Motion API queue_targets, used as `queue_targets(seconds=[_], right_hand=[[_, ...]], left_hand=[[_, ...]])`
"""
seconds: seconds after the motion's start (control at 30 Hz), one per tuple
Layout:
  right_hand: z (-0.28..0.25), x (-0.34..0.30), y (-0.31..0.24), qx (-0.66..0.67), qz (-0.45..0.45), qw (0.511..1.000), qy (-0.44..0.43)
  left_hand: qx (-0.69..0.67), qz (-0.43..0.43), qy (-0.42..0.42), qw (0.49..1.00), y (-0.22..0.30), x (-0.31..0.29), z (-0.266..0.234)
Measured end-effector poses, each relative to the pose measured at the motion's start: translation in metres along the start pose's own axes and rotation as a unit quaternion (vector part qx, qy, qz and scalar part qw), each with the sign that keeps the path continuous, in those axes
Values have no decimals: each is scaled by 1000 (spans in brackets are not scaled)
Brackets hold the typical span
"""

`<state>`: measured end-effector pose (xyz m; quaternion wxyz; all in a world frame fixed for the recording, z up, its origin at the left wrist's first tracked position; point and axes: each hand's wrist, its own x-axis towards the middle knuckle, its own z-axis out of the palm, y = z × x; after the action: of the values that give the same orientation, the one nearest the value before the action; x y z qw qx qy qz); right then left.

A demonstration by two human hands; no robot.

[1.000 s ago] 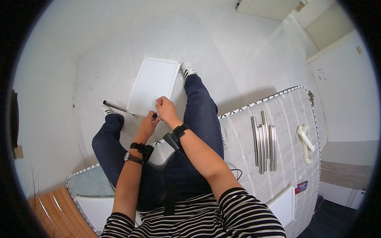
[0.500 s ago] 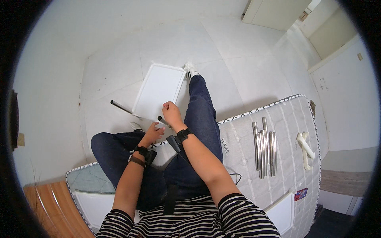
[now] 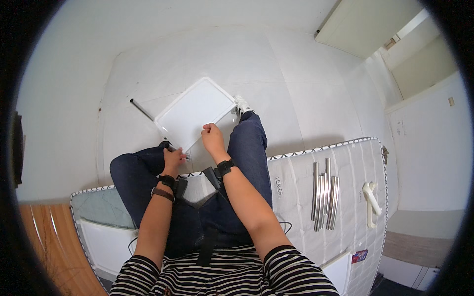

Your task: Assembling a white plastic utility trolley by connecting trays with metal tubes.

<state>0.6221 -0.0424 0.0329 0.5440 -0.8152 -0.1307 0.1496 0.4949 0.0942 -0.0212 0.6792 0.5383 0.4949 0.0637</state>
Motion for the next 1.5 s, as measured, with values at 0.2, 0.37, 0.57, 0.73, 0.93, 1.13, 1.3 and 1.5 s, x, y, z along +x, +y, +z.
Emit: queue_targets(seconds=[0.2, 0.37, 0.57, 0.73, 0.93, 1.13, 1.3, 1.5], right_hand=[[-9, -10, -27, 28, 21, 999, -32], [-19, -7, -30, 15, 25, 999, -35], [-26, -6, -44, 68, 9, 996, -54], [-64, -10, -75, 203, 20, 979, -7], [-110, -21, -71, 322, 89, 942, 43], [-92, -25, -69, 248, 66, 967, 2], [-115, -32, -62, 222, 33, 972, 65], [-204, -71, -37, 183, 56, 959, 209]], left_hand=[[-115, 20, 84, 990, 7, 13, -33], [-92, -2, 104, 990, 15, 0, -19], [-180, 2, 192, 965, 5, 22, -34], [-193, 6, 200, 961, 3, 24, -35], [-214, 7, 193, 958, 2, 30, -31], [-221, 4, 207, 953, -8, 35, -35], [-233, -1, 199, 952, -14, 47, -20], [-227, 46, 232, 945, -18, 61, -64]])
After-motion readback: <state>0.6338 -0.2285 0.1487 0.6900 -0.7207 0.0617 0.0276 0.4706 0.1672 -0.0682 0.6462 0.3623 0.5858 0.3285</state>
